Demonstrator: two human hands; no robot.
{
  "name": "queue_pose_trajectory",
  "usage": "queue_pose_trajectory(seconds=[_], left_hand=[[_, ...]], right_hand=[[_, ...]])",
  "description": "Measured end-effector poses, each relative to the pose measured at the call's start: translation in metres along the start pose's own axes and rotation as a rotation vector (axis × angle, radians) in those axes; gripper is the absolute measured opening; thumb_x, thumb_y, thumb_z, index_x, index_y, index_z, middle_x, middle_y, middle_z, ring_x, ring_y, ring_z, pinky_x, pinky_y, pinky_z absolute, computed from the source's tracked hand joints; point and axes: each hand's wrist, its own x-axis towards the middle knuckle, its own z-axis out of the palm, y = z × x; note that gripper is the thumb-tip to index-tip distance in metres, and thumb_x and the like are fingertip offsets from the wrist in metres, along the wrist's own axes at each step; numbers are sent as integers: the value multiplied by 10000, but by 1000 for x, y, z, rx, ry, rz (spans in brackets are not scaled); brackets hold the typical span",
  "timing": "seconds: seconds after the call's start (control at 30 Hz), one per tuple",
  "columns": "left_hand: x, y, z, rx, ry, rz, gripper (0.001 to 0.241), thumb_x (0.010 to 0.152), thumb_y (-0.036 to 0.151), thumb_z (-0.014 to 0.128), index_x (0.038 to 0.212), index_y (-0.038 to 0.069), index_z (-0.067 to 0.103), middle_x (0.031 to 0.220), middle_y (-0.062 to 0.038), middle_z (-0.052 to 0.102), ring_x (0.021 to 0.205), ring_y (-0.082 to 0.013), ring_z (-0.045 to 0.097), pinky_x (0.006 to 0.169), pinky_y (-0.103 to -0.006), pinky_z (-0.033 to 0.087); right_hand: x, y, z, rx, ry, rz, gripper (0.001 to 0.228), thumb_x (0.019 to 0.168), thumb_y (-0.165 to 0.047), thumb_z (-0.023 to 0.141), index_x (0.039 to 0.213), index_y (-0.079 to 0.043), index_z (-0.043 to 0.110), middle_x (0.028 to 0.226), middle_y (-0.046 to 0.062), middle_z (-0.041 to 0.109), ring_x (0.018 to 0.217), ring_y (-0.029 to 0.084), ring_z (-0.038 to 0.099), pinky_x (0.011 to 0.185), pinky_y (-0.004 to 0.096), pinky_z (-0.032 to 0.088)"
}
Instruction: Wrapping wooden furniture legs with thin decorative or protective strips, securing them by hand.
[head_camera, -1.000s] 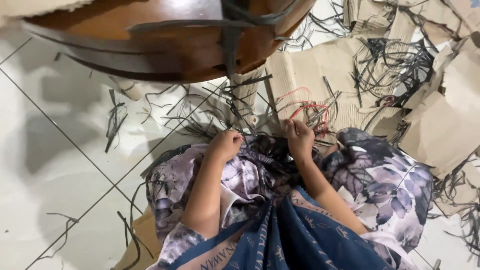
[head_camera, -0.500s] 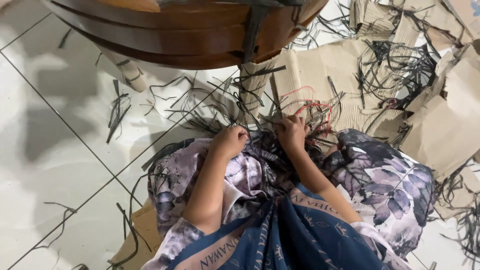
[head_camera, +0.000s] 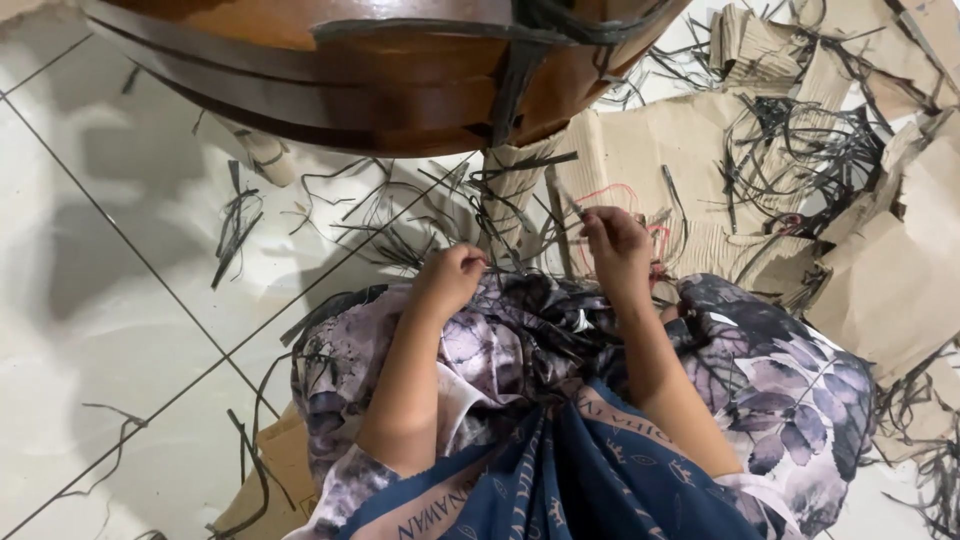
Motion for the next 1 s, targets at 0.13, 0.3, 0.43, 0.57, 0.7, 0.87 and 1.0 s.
queue_pose_trajectory(seconds=[0.13, 0.3, 0.43, 0.57, 0.7, 0.87, 1.0], left_hand=[[12, -13, 2, -131, 184, 53, 374, 984, 440, 552, 1226, 190, 691, 1224, -105, 732, 1130, -310, 702, 922, -482, 584], [-16, 33, -26, -493, 394, 369, 633, 958, -148, 474, 1559, 1, 347, 1459, -423, 427, 1263, -524, 558, 1048, -592, 511], [-16, 40, -28, -374, 318, 343, 551, 933, -168, 471, 1475, -71, 443, 1381, -424, 500, 1194, -575, 579, 959, -650, 542], [9, 24, -13, -93, 255, 173, 248, 993, 65, 507, 1129, -38, 688, 1039, -265, 718, 1015, -427, 713, 821, -529, 609], [46, -11, 8, -10, 283, -27, 215, 987, 226, 577, 1103, 150, 742, 939, -48, 770, 997, -293, 749, 818, -455, 609], [64, -60, 22, 74, 189, -141, 186, 941, 290, 633, 1070, 239, 756, 971, 14, 789, 1028, -265, 739, 878, -431, 582], [41, -53, 17, 189, 89, -149, 229, 983, 309, 574, 1087, 275, 776, 986, -20, 789, 1020, -290, 736, 900, -462, 568]], right_hand=[[23, 25, 15, -358, 6, -171, 102, 960, -103, 768, 1038, -162, 796, 818, 65, 760, 800, 271, 750, 690, 369, 568], [39, 45, 51, -344, -118, -295, 132, 914, -54, 784, 986, -161, 812, 867, 60, 743, 817, 309, 734, 696, 379, 576], [50, 81, 69, -388, -163, -319, 114, 882, -35, 792, 911, -143, 771, 867, 64, 740, 823, 337, 733, 704, 418, 584], [62, 143, 77, -254, -321, -295, 120, 868, 82, 678, 897, -16, 743, 851, 170, 721, 823, 455, 695, 721, 480, 547], [55, 132, 75, -277, -352, -232, 124, 872, 60, 665, 890, -23, 755, 811, 143, 711, 825, 404, 712, 728, 448, 548], [44, 89, 57, -284, -358, -221, 101, 901, 0, 709, 915, -63, 787, 848, 125, 741, 838, 385, 728, 724, 418, 566], [38, 72, 49, -317, -380, -195, 81, 921, -72, 720, 929, -85, 799, 853, 129, 752, 839, 385, 725, 712, 436, 554]])
